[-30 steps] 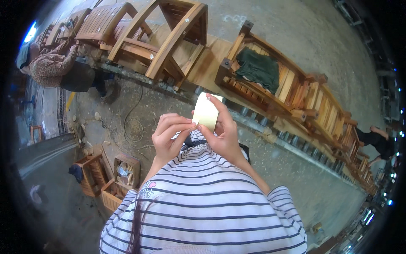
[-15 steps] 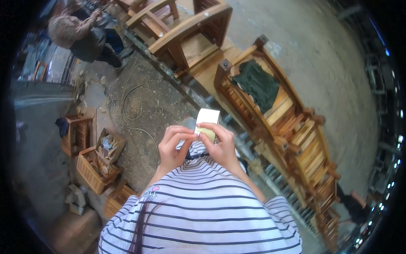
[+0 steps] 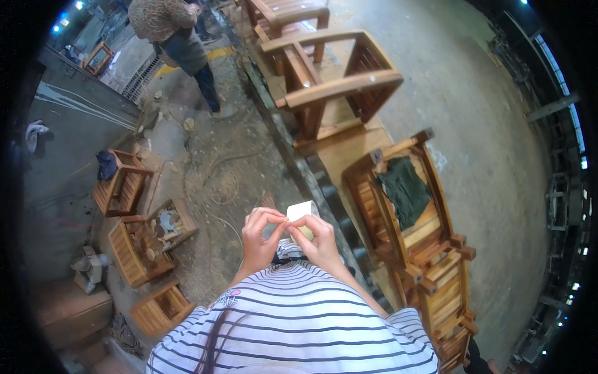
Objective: Cleaning and applying labels to wooden furniture on a manufacturing production line.
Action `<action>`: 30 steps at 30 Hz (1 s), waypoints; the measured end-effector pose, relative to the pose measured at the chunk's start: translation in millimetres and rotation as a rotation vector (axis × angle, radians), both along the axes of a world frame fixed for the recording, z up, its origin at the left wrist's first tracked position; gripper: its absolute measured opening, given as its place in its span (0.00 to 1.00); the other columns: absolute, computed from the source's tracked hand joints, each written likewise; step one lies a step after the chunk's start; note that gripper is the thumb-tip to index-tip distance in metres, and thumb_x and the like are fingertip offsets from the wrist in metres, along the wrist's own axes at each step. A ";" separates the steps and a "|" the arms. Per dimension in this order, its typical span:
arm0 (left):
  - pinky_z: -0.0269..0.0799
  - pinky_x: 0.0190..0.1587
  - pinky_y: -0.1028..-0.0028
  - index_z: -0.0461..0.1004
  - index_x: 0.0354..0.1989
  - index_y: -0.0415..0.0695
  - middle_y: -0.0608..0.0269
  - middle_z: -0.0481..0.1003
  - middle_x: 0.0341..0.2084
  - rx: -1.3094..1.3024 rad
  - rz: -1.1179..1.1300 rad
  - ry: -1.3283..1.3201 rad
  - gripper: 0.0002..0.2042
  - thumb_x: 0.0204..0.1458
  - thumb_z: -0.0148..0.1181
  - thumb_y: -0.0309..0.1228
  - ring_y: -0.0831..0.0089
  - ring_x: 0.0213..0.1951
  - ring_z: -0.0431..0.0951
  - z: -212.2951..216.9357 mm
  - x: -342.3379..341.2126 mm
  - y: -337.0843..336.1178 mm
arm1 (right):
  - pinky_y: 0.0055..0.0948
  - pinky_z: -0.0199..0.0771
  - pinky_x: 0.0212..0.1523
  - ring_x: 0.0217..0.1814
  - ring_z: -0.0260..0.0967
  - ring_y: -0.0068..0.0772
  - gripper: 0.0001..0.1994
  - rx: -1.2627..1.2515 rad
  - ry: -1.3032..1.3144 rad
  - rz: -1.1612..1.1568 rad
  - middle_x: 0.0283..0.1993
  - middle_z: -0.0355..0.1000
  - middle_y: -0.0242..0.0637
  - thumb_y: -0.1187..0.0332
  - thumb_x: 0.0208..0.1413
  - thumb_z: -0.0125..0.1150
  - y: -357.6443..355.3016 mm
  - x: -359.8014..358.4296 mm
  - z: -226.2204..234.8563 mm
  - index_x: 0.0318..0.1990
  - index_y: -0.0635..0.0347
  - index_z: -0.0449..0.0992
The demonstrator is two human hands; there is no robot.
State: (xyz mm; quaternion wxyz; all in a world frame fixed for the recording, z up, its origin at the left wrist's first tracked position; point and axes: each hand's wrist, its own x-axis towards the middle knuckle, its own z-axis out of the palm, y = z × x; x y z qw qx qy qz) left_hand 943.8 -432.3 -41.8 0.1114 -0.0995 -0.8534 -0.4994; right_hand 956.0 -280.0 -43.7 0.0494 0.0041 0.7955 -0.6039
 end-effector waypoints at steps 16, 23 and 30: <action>0.67 0.46 0.70 0.75 0.29 0.39 0.58 0.75 0.32 0.349 0.134 -0.182 0.03 0.49 0.64 0.22 0.65 0.40 0.73 -4.0 -339.9 -195.3 | 0.31 0.70 0.33 0.32 0.74 0.37 0.04 -0.025 0.061 -0.103 0.29 0.75 0.44 0.76 0.51 0.65 -218.1 -341.3 14.2 0.33 0.66 0.76; 0.66 0.47 0.69 0.75 0.29 0.38 0.59 0.75 0.32 0.404 0.127 -0.204 0.03 0.50 0.64 0.22 0.65 0.41 0.72 1.0 -575.4 -152.6 | 0.33 0.72 0.34 0.33 0.75 0.44 0.04 -0.001 0.153 -0.118 0.30 0.74 0.46 0.76 0.51 0.64 -175.1 -574.6 20.7 0.34 0.64 0.77; 0.65 0.46 0.76 0.75 0.37 0.43 0.67 0.74 0.33 0.549 0.369 -0.261 0.04 0.58 0.60 0.29 0.77 0.38 0.71 13.3 -842.2 -106.0 | 0.32 0.73 0.34 0.32 0.76 0.39 0.04 0.117 0.141 -0.306 0.30 0.75 0.44 0.75 0.51 0.65 -98.1 -776.4 28.3 0.34 0.64 0.77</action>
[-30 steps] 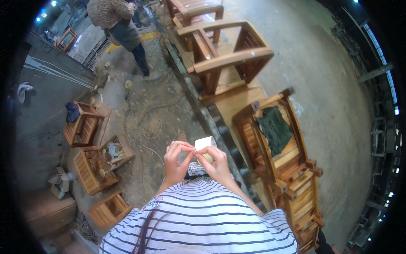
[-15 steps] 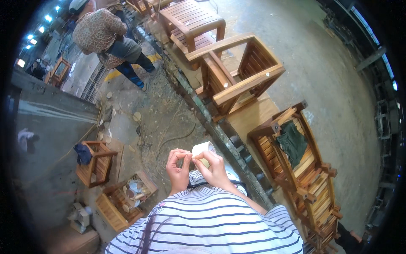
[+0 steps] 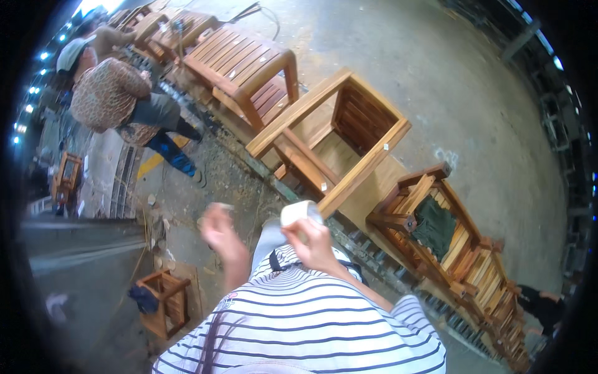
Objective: Cleaning and applying labels to wooden furniture on a manufacturing production line.
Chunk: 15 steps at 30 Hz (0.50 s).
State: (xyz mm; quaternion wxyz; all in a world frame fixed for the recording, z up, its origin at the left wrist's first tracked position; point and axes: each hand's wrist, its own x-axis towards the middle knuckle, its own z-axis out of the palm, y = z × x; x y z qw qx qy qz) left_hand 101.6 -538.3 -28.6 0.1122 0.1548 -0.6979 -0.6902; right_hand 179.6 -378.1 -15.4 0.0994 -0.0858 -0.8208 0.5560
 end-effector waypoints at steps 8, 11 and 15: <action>0.59 0.61 0.71 0.55 0.68 0.43 0.57 0.74 0.52 -0.199 -0.863 -0.083 0.29 0.64 0.51 0.44 0.71 0.55 0.70 -99.2 -399.5 98.8 | 0.22 0.73 0.34 0.31 0.76 0.25 0.08 -0.465 -0.102 -0.715 0.31 0.75 0.35 0.69 0.62 0.60 77.1 -230.5 -44.8 0.37 0.66 0.75; 0.57 0.63 0.70 0.45 0.72 0.44 0.54 0.72 0.54 -0.162 -1.224 -0.299 0.35 0.63 0.51 0.47 0.68 0.60 0.67 -179.1 -506.8 165.7 | 0.23 0.74 0.36 0.34 0.77 0.26 0.08 -0.386 0.022 -0.890 0.35 0.75 0.37 0.68 0.62 0.58 130.5 -346.7 -88.3 0.39 0.66 0.75; 0.57 0.65 0.64 0.38 0.73 0.45 0.44 0.66 0.59 -0.153 -1.618 -0.392 0.48 0.53 0.66 0.45 0.62 0.62 0.64 -193.6 -574.5 249.6 | 0.24 0.74 0.38 0.37 0.77 0.27 0.10 -0.433 0.117 -1.068 0.38 0.75 0.40 0.69 0.62 0.58 209.1 -428.1 -183.6 0.43 0.69 0.74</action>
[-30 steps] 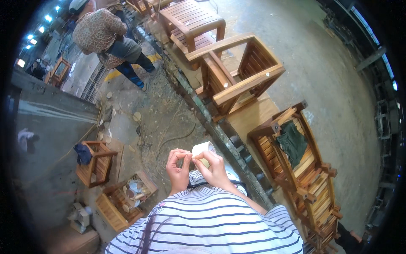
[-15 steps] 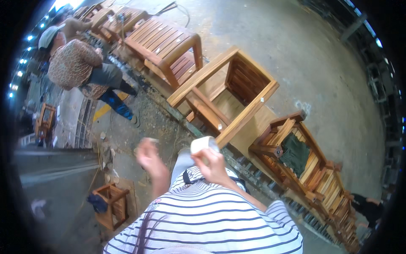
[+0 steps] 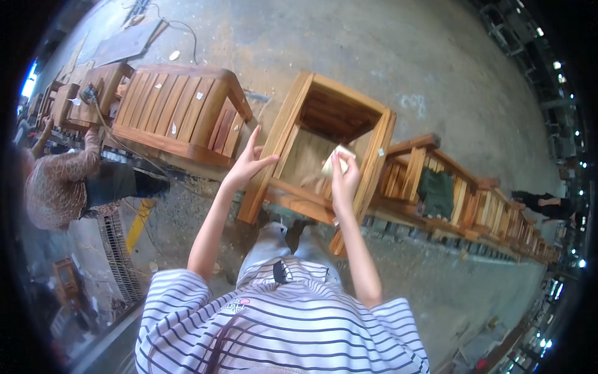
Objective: Cleaning and applying labels to wooden furniture on a manufacturing production line.
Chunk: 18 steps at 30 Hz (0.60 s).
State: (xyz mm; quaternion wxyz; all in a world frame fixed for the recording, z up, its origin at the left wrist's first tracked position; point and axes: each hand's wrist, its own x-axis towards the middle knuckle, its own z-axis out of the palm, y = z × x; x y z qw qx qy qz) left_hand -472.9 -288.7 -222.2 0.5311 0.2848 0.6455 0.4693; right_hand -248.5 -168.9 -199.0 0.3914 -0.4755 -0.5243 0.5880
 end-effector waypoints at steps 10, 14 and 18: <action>0.60 0.64 0.61 0.43 0.72 0.41 0.41 0.66 0.59 0.164 0.274 0.363 0.55 0.41 0.75 0.48 0.57 0.62 0.65 -85.1 -130.6 162.7 | 0.25 0.75 0.37 0.34 0.78 0.29 0.09 -0.014 -0.184 0.000 0.34 0.76 0.41 0.69 0.62 0.57 50.5 -92.4 -104.9 0.40 0.68 0.76; 0.61 0.63 0.62 0.55 0.68 0.38 0.43 0.66 0.59 0.260 0.436 0.165 0.42 0.49 0.70 0.43 0.59 0.62 0.66 -79.0 -140.9 177.1 | 0.26 0.71 0.41 0.38 0.74 0.26 0.10 0.102 -0.381 -0.006 0.35 0.77 0.39 0.67 0.61 0.58 72.2 -90.6 -129.3 0.39 0.68 0.78; 0.62 0.61 0.66 0.82 0.44 0.43 0.53 0.70 0.58 0.189 0.310 0.227 0.17 0.49 0.69 0.39 0.61 0.61 0.68 -43.4 -107.8 139.3 | 0.26 0.70 0.41 0.38 0.72 0.24 0.11 0.029 -0.384 -0.048 0.35 0.78 0.39 0.66 0.61 0.59 85.1 -85.5 -120.6 0.40 0.67 0.79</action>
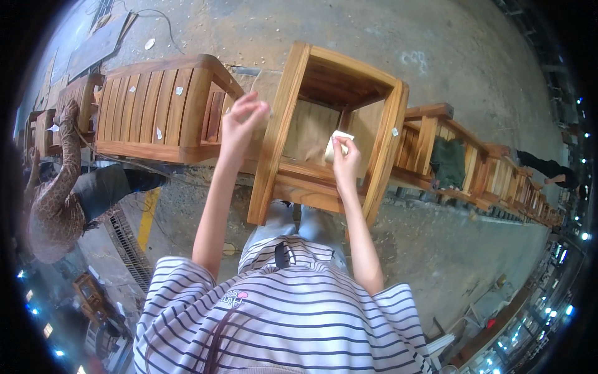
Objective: Cleaning and applying labels to wooden furniture on a manufacturing production line.
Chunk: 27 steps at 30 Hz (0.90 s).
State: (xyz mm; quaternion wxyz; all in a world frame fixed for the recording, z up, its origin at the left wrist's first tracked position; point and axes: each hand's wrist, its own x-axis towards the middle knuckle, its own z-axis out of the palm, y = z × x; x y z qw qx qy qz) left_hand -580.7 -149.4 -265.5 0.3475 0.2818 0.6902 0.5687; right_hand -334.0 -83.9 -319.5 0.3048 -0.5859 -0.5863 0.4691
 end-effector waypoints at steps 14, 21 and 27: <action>0.54 0.66 0.68 0.66 0.62 0.36 0.41 0.47 0.70 0.038 0.243 0.072 0.31 0.50 0.69 0.35 0.62 0.68 0.56 -7.1 19.7 34.7 | 0.23 0.69 0.39 0.36 0.71 0.22 0.25 0.018 0.162 0.098 0.36 0.78 0.40 0.47 0.59 0.60 68.1 -115.4 -13.0 0.39 0.67 0.79; 0.72 0.47 0.75 0.69 0.56 0.28 0.50 0.78 0.45 -0.119 -0.008 -0.425 0.26 0.55 0.63 0.37 0.73 0.44 0.78 -47.9 2.5 27.1 | 0.25 0.73 0.34 0.32 0.72 0.24 0.29 -0.379 0.363 -0.102 0.32 0.74 0.37 0.41 0.56 0.59 77.6 -182.9 17.4 0.39 0.66 0.78; 0.76 0.44 0.71 0.63 0.60 0.27 0.41 0.76 0.48 -0.144 -0.122 -0.123 0.28 0.55 0.62 0.32 0.67 0.46 0.79 38.0 65.3 49.3 | 0.26 0.78 0.29 0.31 0.74 0.26 0.32 -0.643 0.707 0.005 0.35 0.74 0.37 0.36 0.57 0.52 109.0 -111.8 57.0 0.46 0.60 0.73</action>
